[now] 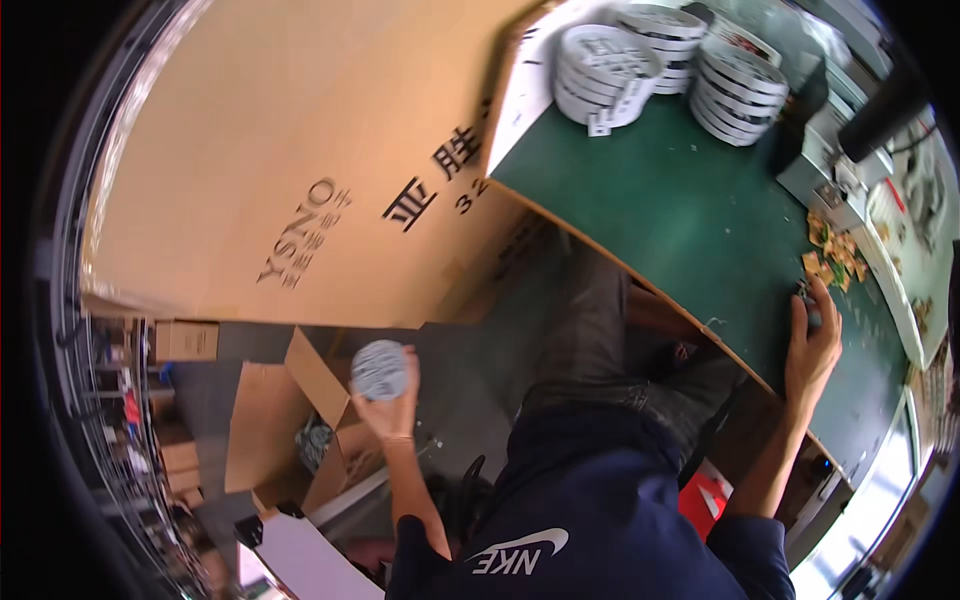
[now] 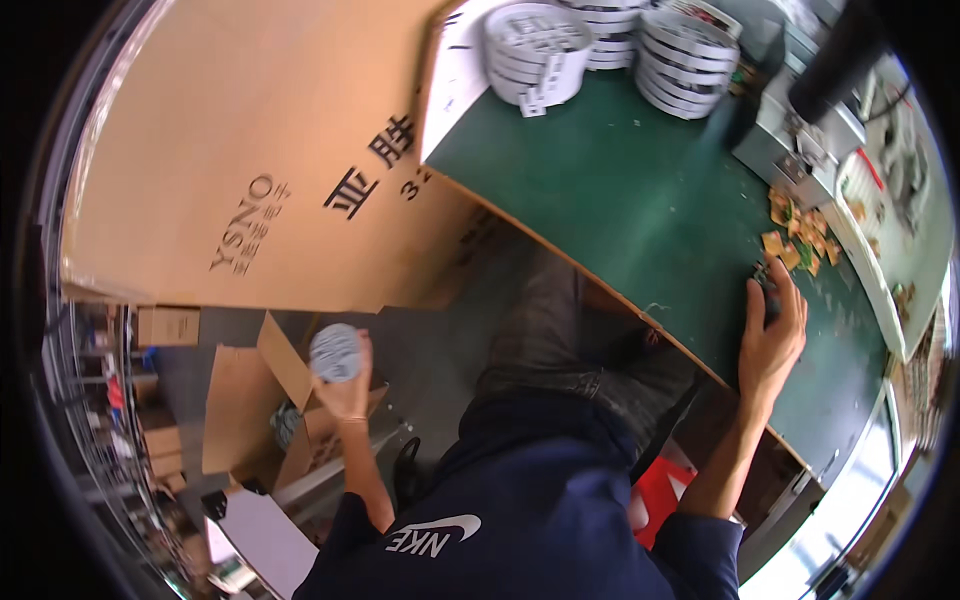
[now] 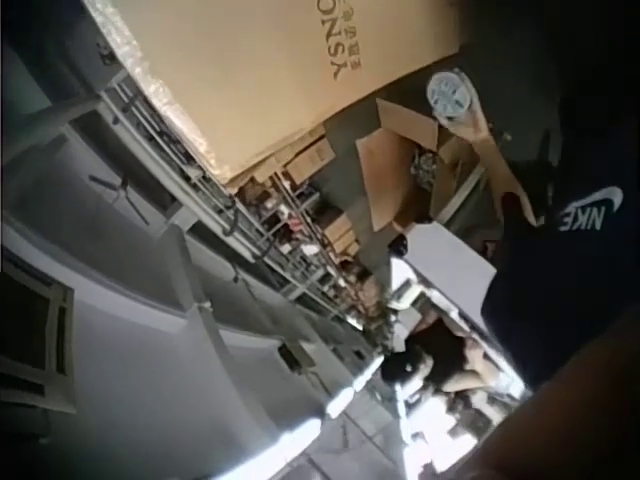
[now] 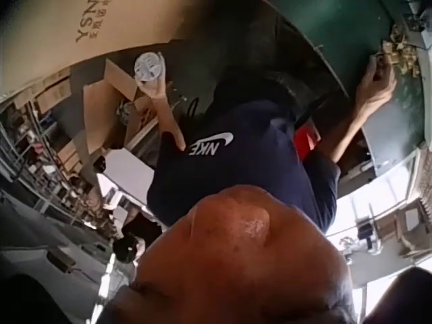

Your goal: Assembling small electronic components and circular circuit boards using an electric screwdriver.

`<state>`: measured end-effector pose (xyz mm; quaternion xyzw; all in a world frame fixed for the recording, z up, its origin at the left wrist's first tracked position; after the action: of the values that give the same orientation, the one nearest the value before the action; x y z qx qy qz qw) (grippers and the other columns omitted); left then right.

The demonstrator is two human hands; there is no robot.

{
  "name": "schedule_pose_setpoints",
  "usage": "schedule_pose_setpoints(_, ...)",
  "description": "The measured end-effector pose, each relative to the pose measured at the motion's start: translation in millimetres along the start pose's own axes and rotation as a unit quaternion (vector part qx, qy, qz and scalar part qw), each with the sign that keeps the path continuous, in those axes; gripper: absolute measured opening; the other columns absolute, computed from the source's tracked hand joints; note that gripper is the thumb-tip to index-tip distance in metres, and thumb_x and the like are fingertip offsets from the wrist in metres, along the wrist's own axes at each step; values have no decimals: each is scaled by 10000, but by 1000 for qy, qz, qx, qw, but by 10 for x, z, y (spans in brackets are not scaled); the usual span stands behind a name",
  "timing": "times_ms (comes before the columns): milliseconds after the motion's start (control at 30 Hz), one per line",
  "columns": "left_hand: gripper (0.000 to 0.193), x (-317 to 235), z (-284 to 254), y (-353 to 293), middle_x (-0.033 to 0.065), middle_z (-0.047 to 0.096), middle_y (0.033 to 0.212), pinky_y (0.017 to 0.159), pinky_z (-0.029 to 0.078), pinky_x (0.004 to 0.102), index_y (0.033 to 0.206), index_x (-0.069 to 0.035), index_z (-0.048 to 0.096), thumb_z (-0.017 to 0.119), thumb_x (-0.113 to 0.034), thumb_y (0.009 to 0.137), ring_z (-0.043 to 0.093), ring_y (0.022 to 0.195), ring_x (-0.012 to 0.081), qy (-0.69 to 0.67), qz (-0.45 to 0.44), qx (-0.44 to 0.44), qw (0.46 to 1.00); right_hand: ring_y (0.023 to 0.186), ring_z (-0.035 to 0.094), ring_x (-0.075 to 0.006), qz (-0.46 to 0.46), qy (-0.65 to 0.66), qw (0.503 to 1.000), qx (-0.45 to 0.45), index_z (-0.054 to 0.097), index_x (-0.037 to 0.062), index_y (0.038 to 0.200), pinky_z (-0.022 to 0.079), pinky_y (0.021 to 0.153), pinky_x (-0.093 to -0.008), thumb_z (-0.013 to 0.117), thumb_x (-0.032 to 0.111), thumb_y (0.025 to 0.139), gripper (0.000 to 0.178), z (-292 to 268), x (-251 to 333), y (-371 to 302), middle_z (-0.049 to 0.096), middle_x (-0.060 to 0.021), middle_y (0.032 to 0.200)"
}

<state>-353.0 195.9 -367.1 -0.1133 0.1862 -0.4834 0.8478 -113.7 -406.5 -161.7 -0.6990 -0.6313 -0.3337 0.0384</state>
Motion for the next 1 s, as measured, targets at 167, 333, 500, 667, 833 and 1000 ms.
schedule_pose_setpoints(167,1210,-2592,-398,-796,235,140,1695,1271,197,622,1632,-5,128,766,-626,813,142,1542,489,-82,394,103,910,934,669,-157,-38,-3,999,-2,684,108,1342,525,751,-306,705,153,986,359,63,-51,7,719,-82,1163)
schedule_pose_setpoints(333,1100,-2213,-258,-360,246,117,1701,1253,207,634,1632,11,88,637,-634,930,128,1553,476,-1,218,29,975,904,654,-163,-17,3,1000,-5,692,117,1328,516,740,-303,705,134,981,347,-25,-55,37,710,-79,1143)
schedule_pose_setpoints(500,813,86,1247,-97,281,339,1619,1219,300,595,1571,-12,360,556,-572,1015,361,1481,448,400,-132,354,835,951,647,-261,-53,6,999,5,670,79,1299,512,882,-381,700,89,948,352,33,225,56,700,-122,1113)
schedule_pose_setpoints(667,743,2055,3757,58,252,409,1586,1240,281,435,1461,58,475,767,-354,916,389,1488,319,642,24,476,601,953,632,-273,-24,3,1000,2,675,61,1271,500,899,-391,699,92,940,333,-60,129,34,691,-123,1071)
schedule_pose_setpoints(833,942,3040,4699,783,247,436,1566,1188,365,419,1471,8,480,840,-539,794,423,1466,318,822,171,504,203,937,635,-270,-28,48,998,-10,679,52,1258,506,890,-389,717,68,913,348,-66,190,26,692,-135,1064)
schedule_pose_setpoints(1000,1277,3574,4540,1152,344,491,1474,1118,456,477,1526,99,348,709,-835,732,492,1403,418,913,143,359,133,898,622,-280,-14,59,998,-31,673,27,1237,514,856,-394,726,77,905,340,-106,132,27,685,-133,1009)
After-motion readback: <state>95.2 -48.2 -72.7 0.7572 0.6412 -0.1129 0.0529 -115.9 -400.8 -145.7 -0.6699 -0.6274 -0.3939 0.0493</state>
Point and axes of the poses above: each hand's wrist, its own y-axis towards the middle knuckle, its own z-axis out of the palm, x = y × z, the point moved 10 cm from there along y, towards the middle knuckle
